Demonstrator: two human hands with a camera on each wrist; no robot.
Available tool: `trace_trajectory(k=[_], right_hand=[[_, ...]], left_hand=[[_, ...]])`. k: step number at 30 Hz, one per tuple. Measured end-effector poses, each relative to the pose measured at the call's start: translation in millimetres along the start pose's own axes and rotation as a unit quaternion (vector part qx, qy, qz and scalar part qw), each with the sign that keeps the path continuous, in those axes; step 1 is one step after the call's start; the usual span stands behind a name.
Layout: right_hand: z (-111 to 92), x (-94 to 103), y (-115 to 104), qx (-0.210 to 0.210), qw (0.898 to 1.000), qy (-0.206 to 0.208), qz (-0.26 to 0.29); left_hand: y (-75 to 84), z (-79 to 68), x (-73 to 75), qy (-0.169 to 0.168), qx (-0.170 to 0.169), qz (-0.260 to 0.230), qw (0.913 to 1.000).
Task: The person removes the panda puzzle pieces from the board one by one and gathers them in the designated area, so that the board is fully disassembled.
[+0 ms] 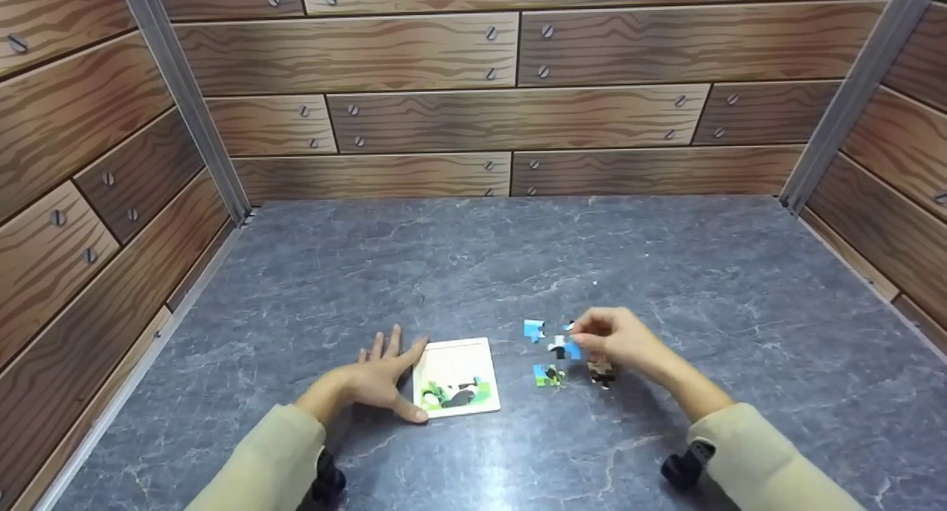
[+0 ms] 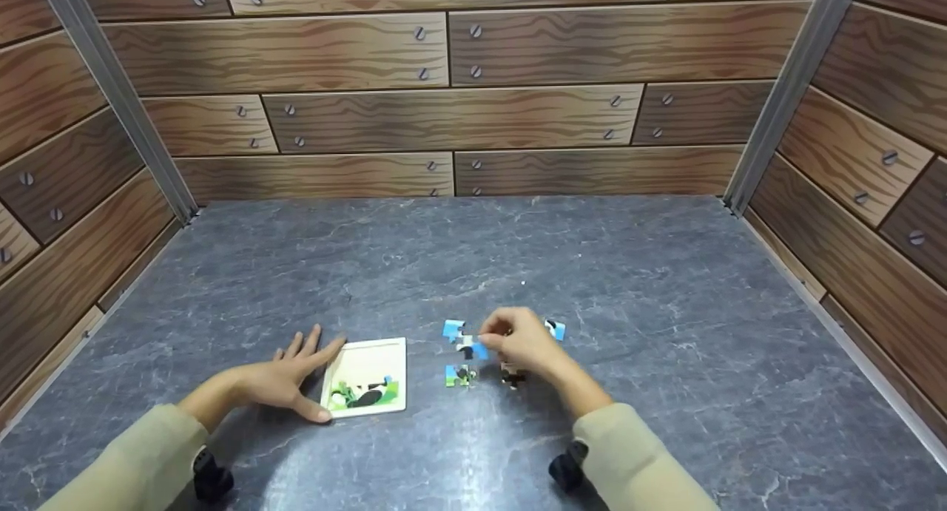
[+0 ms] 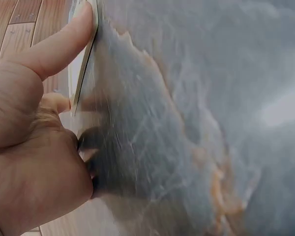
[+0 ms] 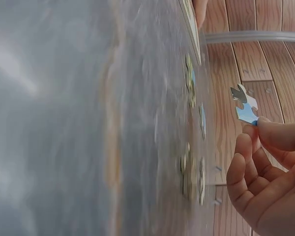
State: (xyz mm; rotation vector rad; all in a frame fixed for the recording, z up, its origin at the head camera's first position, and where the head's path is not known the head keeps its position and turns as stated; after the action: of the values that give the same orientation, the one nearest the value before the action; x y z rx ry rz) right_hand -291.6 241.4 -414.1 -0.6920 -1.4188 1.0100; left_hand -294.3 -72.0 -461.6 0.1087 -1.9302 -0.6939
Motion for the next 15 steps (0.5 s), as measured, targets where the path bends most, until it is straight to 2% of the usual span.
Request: trace_trajectory(k=[6,15], right_hand=[[-8.2,23.0,8.2,-0.014,1.000,0.008,0.006],[-23.1,53.8,27.7,-0.035,0.999,0.031,-0.015]], left_hand=[[-1.6,-0.4,-0.8,-0.008,-0.008,0.009,0.9999],[-3.8,1.7,-3.2,-0.012,-0.004,0.018,0.9998]])
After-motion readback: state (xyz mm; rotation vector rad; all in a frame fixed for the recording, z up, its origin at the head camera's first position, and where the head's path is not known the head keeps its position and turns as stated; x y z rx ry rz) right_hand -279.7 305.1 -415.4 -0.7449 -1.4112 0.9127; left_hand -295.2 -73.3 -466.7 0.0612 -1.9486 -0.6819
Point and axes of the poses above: each hand's wrist, its own z-axis towards the middle knuckle, its own x-axis out of the back of the hand, y = z × x, the point moved 7 cm from there along z, towards the middle knuckle, and after that the axes turned 7 degrees about y, right-handed, at the moved point
